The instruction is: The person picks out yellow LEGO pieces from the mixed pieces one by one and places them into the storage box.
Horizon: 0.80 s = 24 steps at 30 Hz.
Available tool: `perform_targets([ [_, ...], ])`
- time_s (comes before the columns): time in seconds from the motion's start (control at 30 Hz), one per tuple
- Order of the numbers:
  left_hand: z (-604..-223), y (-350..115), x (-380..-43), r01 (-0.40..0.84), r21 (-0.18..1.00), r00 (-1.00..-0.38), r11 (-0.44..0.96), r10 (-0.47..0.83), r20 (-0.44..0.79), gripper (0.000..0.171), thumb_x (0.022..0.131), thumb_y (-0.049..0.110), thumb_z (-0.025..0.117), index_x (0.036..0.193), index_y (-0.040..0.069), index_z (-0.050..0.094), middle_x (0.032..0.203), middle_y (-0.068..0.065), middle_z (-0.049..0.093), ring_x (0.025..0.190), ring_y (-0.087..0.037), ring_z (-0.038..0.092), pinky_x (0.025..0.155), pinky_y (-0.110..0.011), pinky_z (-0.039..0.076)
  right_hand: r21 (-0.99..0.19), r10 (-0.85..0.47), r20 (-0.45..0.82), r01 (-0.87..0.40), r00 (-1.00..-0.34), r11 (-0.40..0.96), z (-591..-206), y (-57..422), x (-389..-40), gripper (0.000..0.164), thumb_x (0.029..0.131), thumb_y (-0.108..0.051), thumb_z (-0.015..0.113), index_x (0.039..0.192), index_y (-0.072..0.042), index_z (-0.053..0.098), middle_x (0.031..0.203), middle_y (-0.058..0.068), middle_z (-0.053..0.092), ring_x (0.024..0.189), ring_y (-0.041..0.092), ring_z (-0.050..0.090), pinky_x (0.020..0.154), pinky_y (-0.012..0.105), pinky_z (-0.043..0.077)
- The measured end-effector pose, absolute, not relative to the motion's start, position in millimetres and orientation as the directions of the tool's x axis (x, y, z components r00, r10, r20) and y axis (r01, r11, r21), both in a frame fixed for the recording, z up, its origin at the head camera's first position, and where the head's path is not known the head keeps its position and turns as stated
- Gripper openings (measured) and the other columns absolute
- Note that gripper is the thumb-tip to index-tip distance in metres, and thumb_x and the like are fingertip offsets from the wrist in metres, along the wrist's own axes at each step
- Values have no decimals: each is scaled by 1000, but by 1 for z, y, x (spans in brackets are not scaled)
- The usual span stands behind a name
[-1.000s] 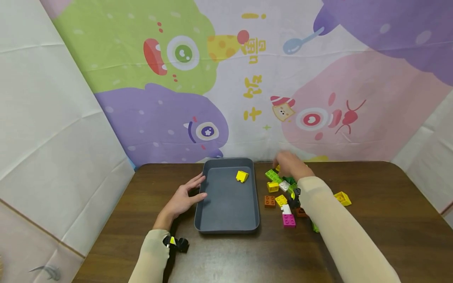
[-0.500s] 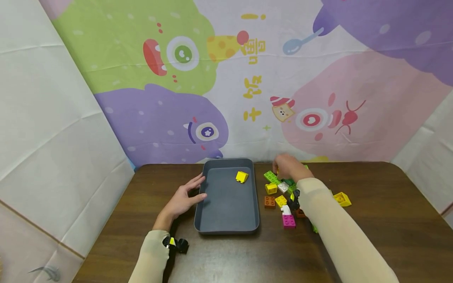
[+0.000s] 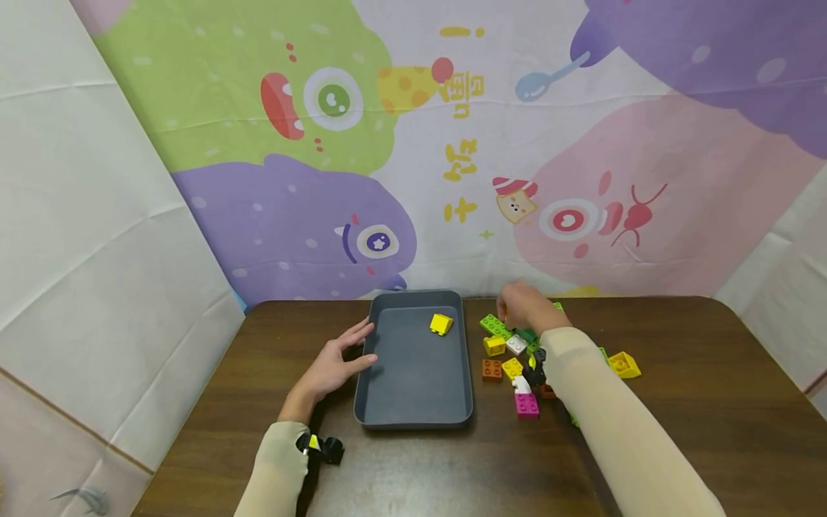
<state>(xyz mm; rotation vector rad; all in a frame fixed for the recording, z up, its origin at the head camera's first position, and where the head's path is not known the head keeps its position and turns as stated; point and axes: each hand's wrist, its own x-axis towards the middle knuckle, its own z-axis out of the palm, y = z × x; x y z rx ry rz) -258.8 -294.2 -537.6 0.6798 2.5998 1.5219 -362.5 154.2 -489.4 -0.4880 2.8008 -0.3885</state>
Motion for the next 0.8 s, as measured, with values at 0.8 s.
perform_targets([
  [0.8, -522, -286, -252, 283, 857, -916, 430, 387, 108, 81, 105, 41, 82, 171, 9, 48, 187, -11, 34, 155, -50, 52, 128, -66, 44, -293, -375, -215, -307, -902, 906, -497, 160, -367, 17, 97, -5, 85, 86, -17, 79, 97, 5, 73, 90, 27, 60, 77, 38, 57],
])
